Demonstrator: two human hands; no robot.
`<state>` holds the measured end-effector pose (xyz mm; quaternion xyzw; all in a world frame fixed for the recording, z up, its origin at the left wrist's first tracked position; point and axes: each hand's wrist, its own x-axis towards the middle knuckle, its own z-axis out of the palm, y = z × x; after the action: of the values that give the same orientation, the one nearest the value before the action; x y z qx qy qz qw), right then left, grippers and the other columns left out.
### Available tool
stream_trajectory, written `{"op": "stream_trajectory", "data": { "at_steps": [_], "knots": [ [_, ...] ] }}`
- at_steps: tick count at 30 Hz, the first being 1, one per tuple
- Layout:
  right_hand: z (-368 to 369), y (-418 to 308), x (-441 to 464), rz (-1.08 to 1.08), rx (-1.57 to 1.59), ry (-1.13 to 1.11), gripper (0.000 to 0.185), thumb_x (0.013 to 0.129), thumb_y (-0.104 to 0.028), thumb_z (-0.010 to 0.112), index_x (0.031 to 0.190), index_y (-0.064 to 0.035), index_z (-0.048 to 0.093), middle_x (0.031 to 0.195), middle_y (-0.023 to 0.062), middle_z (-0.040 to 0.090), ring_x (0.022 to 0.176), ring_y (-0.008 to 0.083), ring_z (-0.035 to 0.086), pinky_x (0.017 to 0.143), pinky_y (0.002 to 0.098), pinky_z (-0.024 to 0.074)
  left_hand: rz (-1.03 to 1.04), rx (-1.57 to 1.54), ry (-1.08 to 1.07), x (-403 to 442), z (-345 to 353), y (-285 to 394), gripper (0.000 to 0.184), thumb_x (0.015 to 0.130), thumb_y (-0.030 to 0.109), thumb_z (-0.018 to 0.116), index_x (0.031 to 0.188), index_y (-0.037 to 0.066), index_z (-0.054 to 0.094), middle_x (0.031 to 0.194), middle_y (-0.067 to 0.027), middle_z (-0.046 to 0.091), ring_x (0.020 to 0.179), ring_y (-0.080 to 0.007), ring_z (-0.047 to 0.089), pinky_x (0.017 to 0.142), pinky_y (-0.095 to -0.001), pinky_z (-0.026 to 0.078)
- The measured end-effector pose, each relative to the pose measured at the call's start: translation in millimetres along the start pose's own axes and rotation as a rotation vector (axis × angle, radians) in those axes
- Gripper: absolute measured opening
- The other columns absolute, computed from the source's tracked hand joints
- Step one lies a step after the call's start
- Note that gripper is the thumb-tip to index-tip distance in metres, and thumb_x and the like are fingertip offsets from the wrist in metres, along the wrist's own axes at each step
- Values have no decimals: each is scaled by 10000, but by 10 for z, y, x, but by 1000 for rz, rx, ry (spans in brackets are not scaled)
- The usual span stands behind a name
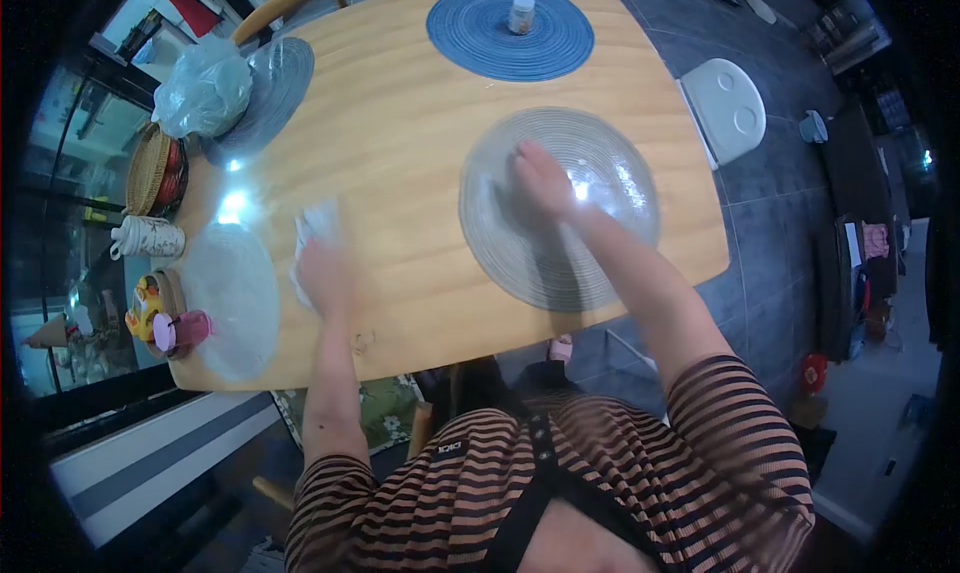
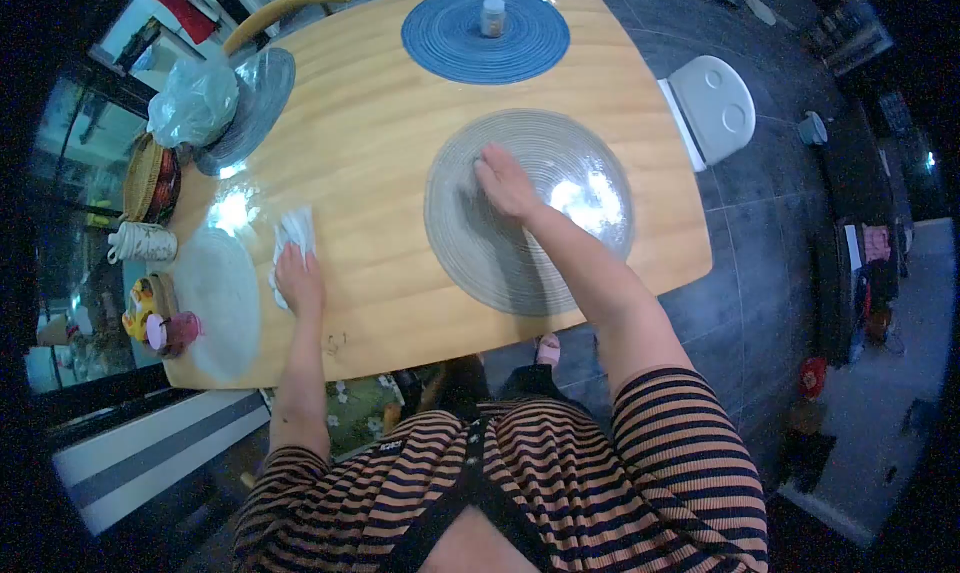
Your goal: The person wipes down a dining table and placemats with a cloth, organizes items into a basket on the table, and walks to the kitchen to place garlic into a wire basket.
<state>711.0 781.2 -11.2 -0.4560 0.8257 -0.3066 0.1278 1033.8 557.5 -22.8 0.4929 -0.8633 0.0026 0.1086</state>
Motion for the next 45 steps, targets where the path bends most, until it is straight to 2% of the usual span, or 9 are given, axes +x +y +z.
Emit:
{"op": "stream_trajectory", "data": {
  "at_steps": [9,18,33,36,37,38,39,41,45],
  "knots": [
    [-580,254,-1158,93,-555,-30,591,841,-346,382,1267,48,268,1350,192,225,1265,304,191,1023,442,166,-112,-2,101,-639,-22,705,334,800,208,492,1048,-9,548,1161,-133,493,1074,-297,430,934,-389,309],
    [-566,308,-1232,66,-405,35,577,851,-341,365,1273,42,272,1361,177,215,1271,294,182,1031,430,140,-199,61,-89,-601,-240,879,364,813,213,469,1092,-15,520,1165,-133,496,1082,-288,430,943,-381,303],
    [-1101,1033,-1643,153,-459,285,536,841,-281,402,1265,23,276,1317,230,261,1247,325,217,1032,412,157,44,77,330,-681,153,590,326,817,205,449,1036,-19,537,1053,-172,545,1007,-302,480,881,-391,347],
    [-1180,1302,-2057,372,-542,236,534,851,-284,373,1274,24,265,1345,197,233,1267,309,184,1034,418,144,-240,0,-86,-724,-383,1494,230,788,164,450,883,-15,560,855,-185,575,831,-334,532,739,-422,403],
    [-1190,1295,-2137,403,-554,207,535,854,-288,363,1277,23,261,1351,189,227,1270,305,178,1033,420,143,93,-93,307,-881,-88,1633,152,752,131,460,767,2,540,719,-181,554,698,-349,532,633,-450,403],
    [-1203,1280,-2181,430,-565,175,536,858,-292,352,1281,22,257,1356,180,222,1273,301,172,1033,422,142,-42,-622,139,-988,-157,2045,147,737,134,478,761,6,547,730,-189,558,698,-350,532,630,-444,402],
    [-1213,1281,-2183,431,-597,172,538,860,-298,344,1286,18,252,1360,174,218,1275,297,170,1032,422,141,124,-296,-104,-999,-76,2375,193,731,147,484,847,10,557,802,-189,562,782,-348,525,704,-429,405],
    [-1196,1253,-2164,419,-654,160,541,864,-308,329,1295,10,244,1368,161,211,1278,289,166,1032,423,140,371,-455,-223,-1303,-97,2920,402,704,145,517,1094,48,497,1048,-161,520,990,-324,461,868,-411,353],
    [-1154,1284,-2152,421,-650,149,537,868,-313,326,1299,-3,249,1368,160,214,1275,285,176,1028,423,144,578,-462,-284,-1258,-242,2805,417,683,97,534,1096,54,499,1058,-154,522,979,-318,474,853,-407,370]
  ]
}}
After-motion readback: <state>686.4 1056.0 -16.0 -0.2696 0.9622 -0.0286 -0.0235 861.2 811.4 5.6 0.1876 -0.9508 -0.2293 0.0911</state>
